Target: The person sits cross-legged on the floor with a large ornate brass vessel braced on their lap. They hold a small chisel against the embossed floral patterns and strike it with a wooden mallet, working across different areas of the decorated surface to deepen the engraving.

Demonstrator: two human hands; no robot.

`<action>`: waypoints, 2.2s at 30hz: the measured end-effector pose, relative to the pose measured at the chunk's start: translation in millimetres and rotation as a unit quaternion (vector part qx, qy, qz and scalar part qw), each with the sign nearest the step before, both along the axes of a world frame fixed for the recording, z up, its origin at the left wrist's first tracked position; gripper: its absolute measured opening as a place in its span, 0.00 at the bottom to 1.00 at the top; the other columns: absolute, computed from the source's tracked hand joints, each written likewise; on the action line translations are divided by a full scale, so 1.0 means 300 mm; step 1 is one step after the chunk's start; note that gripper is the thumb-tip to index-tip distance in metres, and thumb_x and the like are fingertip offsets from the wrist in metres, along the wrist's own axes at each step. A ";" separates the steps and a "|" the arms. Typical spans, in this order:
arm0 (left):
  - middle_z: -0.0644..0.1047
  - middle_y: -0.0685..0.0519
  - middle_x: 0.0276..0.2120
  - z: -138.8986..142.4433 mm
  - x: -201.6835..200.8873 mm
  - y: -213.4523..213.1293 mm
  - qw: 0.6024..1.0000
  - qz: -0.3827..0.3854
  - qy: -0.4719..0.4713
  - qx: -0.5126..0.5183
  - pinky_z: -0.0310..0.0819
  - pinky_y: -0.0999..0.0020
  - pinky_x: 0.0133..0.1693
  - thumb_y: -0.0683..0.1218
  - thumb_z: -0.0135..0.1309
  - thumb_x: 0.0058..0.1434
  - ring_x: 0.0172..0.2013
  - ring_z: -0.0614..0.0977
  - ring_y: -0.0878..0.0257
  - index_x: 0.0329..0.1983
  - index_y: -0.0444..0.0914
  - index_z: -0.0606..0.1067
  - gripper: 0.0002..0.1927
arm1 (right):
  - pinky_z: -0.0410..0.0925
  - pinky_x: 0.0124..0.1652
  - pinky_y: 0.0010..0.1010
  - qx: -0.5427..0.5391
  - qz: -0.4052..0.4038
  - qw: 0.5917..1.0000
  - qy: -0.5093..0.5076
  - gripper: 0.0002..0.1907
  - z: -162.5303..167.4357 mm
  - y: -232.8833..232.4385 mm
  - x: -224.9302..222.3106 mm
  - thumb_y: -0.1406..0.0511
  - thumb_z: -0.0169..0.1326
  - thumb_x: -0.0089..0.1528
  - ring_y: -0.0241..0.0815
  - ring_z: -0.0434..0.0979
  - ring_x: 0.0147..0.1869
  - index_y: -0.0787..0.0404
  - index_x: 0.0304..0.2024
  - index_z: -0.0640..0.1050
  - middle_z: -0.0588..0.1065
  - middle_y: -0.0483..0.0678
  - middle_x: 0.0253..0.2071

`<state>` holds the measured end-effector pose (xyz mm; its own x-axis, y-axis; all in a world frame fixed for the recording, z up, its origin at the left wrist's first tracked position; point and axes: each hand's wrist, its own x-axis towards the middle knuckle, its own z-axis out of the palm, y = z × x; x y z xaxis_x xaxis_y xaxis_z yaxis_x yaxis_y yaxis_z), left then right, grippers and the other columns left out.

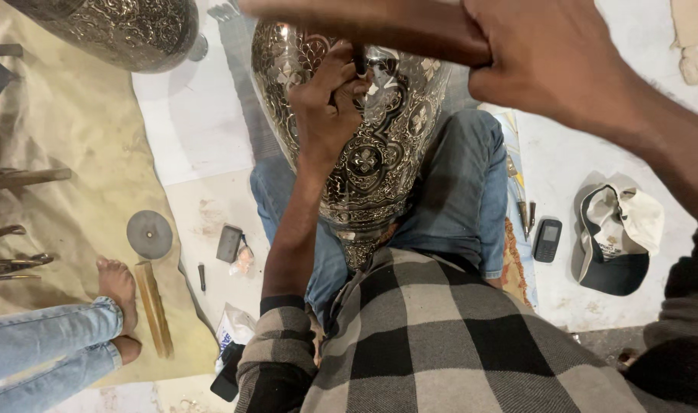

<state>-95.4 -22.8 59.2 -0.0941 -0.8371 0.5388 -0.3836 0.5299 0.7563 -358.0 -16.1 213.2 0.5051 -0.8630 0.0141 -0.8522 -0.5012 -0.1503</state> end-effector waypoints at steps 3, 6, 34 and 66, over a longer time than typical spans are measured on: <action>0.84 0.43 0.45 0.013 0.001 0.002 0.999 -0.030 0.031 -0.004 0.87 0.68 0.43 0.27 0.40 0.64 0.43 0.90 0.55 0.62 0.33 0.72 0.25 | 0.69 0.34 0.45 0.113 -0.037 0.970 -0.210 0.19 0.013 -0.003 0.024 0.67 0.58 0.56 0.55 0.77 0.33 0.67 0.48 0.71 0.72 0.58 0.31; 0.85 0.46 0.44 0.024 0.005 0.003 1.000 -0.023 0.009 -0.001 0.87 0.71 0.41 0.28 0.42 0.67 0.42 0.91 0.58 0.60 0.36 0.75 0.23 | 0.67 0.31 0.50 0.042 -0.038 0.998 -0.009 0.16 0.032 -0.006 0.038 0.68 0.62 0.53 0.59 0.75 0.32 0.66 0.41 0.73 0.72 0.58 0.30; 0.85 0.46 0.42 0.069 0.015 0.008 0.998 -0.056 -0.007 0.000 0.86 0.70 0.44 0.27 0.40 0.61 0.43 0.90 0.57 0.63 0.33 0.73 0.28 | 0.64 0.31 0.50 -0.016 0.014 0.979 -0.202 0.22 -0.021 0.008 0.013 0.70 0.58 0.49 0.62 0.73 0.31 0.68 0.46 0.70 0.70 0.60 0.29; 0.85 0.44 0.39 0.137 0.040 -0.011 0.993 -0.094 -0.049 0.042 0.88 0.69 0.42 0.27 0.43 0.62 0.37 0.90 0.57 0.55 0.30 0.77 0.21 | 0.66 0.29 0.43 0.098 -0.103 0.936 -0.322 0.13 -0.171 0.038 -0.052 0.66 0.60 0.54 0.53 0.75 0.27 0.64 0.38 0.72 0.72 0.56 0.26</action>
